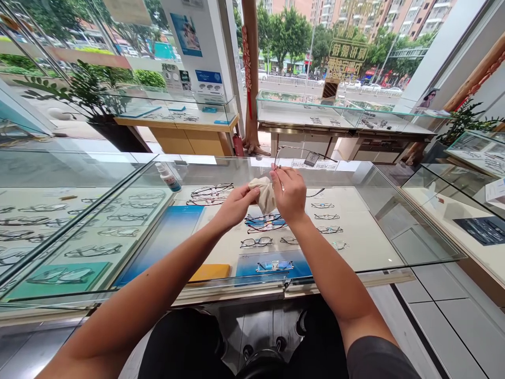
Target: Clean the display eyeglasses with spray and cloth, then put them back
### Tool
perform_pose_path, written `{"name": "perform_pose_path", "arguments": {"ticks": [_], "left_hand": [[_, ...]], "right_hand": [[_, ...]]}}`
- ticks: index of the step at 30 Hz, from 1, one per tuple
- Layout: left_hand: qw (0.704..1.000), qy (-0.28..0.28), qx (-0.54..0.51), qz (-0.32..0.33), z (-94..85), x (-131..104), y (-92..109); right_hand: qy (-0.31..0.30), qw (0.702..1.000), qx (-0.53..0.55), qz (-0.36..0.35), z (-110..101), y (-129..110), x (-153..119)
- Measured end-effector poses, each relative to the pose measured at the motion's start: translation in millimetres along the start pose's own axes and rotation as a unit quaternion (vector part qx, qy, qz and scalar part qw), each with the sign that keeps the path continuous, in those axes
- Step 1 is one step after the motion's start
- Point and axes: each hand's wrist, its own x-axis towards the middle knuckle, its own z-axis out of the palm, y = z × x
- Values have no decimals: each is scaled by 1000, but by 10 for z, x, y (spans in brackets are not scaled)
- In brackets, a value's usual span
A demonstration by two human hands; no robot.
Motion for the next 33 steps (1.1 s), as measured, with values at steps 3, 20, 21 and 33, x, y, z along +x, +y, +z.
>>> {"name": "perform_pose_path", "arguments": {"ticks": [3, 20, 21, 33], "left_hand": [[996, 80, -19, 18, -107, 72, -39], [993, 25, 63, 102, -96, 5, 169], [993, 30, 57, 102, -123, 17, 176], [990, -45, 127, 46, -714, 79, 444]], "right_hand": [[-39, 999, -2, -8, -2, -41, -10], [-172, 980, -92, -30, 55, -105, -104], [-163, 985, -59, -17, 29, -113, -85], [-58, 965, 230, 116, -127, -43, 106]]}}
